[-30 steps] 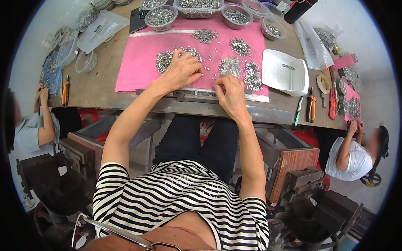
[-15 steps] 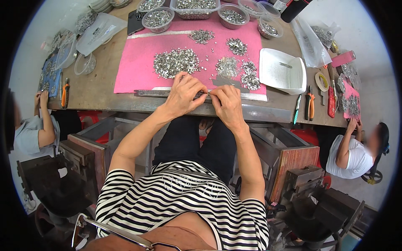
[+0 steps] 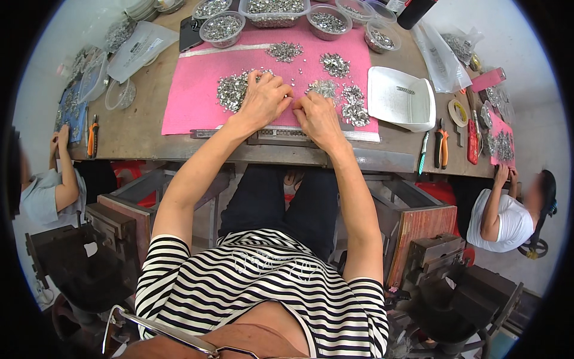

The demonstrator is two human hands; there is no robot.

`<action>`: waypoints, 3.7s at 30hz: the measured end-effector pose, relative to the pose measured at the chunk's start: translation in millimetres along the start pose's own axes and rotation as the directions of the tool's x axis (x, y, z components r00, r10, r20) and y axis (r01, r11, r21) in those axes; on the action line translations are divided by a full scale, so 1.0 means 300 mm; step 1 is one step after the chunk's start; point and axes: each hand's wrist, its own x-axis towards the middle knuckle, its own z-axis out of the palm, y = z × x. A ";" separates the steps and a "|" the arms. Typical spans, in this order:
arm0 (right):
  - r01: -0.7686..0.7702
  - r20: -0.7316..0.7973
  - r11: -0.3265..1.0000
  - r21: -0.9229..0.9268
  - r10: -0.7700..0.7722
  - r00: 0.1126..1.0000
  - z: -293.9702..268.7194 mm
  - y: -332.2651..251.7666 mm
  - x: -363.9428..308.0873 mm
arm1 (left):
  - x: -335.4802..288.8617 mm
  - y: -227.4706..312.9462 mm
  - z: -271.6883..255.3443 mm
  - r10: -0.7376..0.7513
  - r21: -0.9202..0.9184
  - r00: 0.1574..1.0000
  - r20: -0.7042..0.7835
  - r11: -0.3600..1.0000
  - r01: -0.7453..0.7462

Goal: Placing small decorative metal components into a jig and using a manual press for assembly.

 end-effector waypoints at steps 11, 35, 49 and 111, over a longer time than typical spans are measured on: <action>-0.165 -0.112 0.964 0.209 0.191 0.975 -0.068 -0.087 -0.177 | -0.006 0.005 -0.023 -0.135 -0.120 0.986 0.098 0.982 0.147; -0.124 -0.230 0.986 0.115 0.148 0.962 -0.044 -0.100 -0.109 | -0.088 0.018 -0.130 -0.200 -0.146 0.980 -0.006 0.970 0.197; -0.036 -0.132 0.999 0.038 0.041 0.990 -0.020 -0.039 -0.074 | -0.193 0.181 -0.081 -0.188 -0.262 0.980 -0.070 0.951 0.164; -0.161 -0.453 0.908 0.388 0.339 0.824 -0.028 -0.200 -0.378 | -0.291 0.245 -0.061 -0.074 -0.170 0.995 -0.072 0.984 0.061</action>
